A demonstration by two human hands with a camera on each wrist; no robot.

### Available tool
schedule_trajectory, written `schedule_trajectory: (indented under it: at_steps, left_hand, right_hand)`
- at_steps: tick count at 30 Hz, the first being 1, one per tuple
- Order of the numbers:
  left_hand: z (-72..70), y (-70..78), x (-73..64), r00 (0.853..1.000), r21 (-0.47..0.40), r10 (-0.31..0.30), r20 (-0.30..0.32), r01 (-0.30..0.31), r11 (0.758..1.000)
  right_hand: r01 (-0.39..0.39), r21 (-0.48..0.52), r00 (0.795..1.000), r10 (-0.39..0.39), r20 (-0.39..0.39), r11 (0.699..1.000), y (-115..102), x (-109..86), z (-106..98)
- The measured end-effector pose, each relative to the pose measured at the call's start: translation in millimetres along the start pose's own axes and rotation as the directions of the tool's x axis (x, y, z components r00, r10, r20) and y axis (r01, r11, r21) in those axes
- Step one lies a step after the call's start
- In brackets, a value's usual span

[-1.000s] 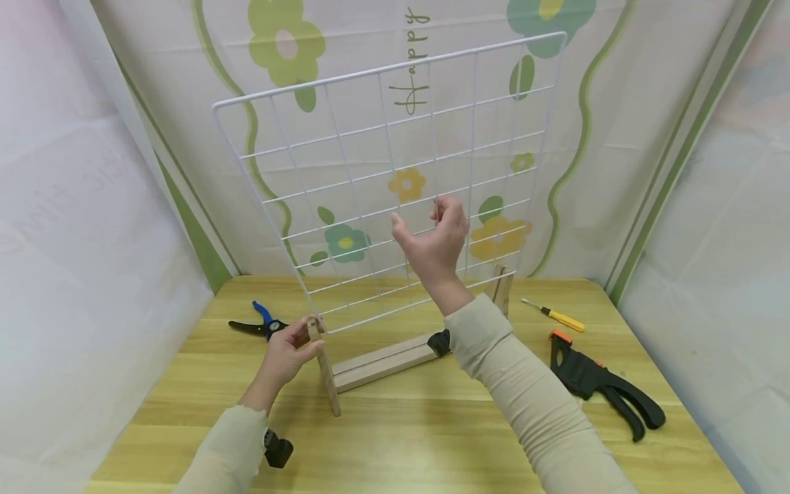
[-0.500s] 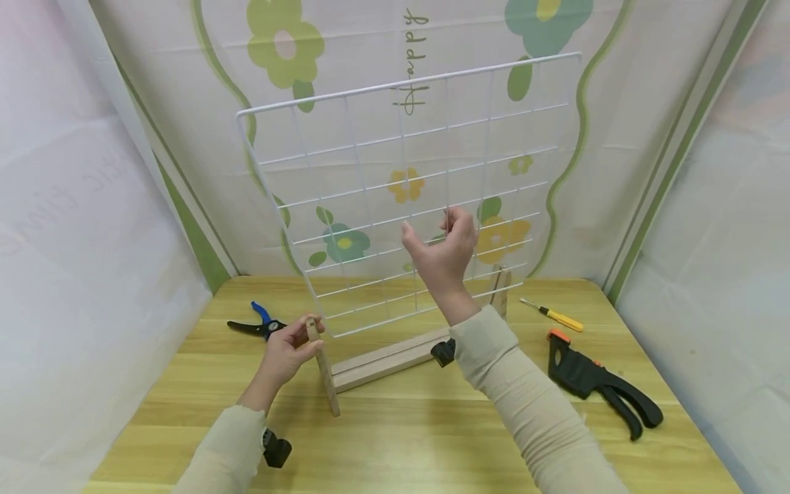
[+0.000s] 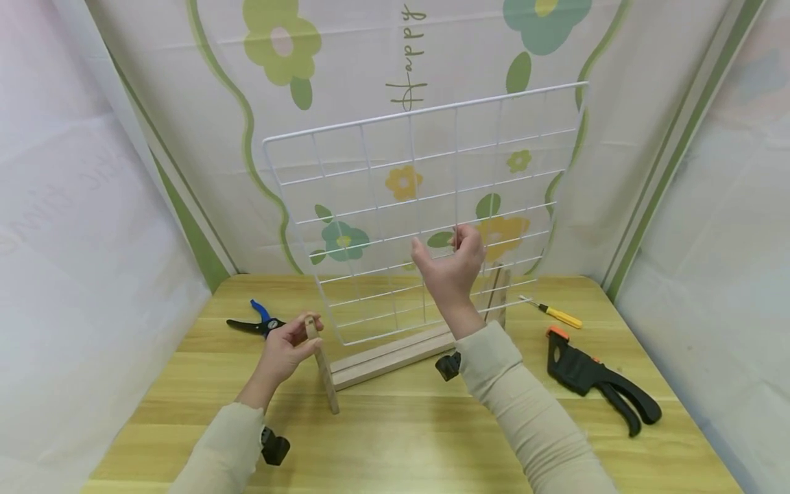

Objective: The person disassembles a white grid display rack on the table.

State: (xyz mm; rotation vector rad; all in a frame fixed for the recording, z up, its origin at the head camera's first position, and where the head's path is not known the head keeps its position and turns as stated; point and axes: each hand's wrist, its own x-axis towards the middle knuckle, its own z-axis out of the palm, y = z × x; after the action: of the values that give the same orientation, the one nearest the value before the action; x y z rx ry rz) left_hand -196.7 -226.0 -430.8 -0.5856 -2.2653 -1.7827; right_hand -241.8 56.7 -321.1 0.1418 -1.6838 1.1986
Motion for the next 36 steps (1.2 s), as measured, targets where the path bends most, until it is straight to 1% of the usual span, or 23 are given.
schedule_trajectory:
  at_steps: [5, 12, 19, 28, 36]
  left_hand:
    - [-0.9, -0.8, 0.6, 1.000, -0.008, 0.000, 0.006, 0.000, 1.000]
    - [-2.6, 0.6, 2.5, 1.000, -0.006, -0.024, 0.010, 0.024, 1.000]
    - [-1.9, -1.5, 2.2, 0.999, 0.003, -0.047, 0.013, 0.047, 0.999]
    - [-1.7, 0.4, 3.1, 0.999, 0.003, -0.040, 0.021, 0.040, 0.999]
    - [-4.2, -2.9, 3.0, 0.999, -0.018, -0.040, 0.026, 0.040, 0.999]
  right_hand:
    - [-0.012, -0.011, 1.000, 0.012, 0.001, 1.000, 6, -6.3, -4]
    - [-0.002, -0.013, 1.000, 0.001, -0.024, 1.000, 11, -12.0, -9]
    - [-0.030, 0.000, 0.999, 0.030, -0.027, 1.000, 18, -23.4, -15]
    - [-0.057, 0.009, 0.997, 0.057, -0.048, 0.998, 22, -35.1, -24]
    - [-0.039, 0.010, 0.996, 0.040, -0.074, 0.999, 28, -41.1, -30]
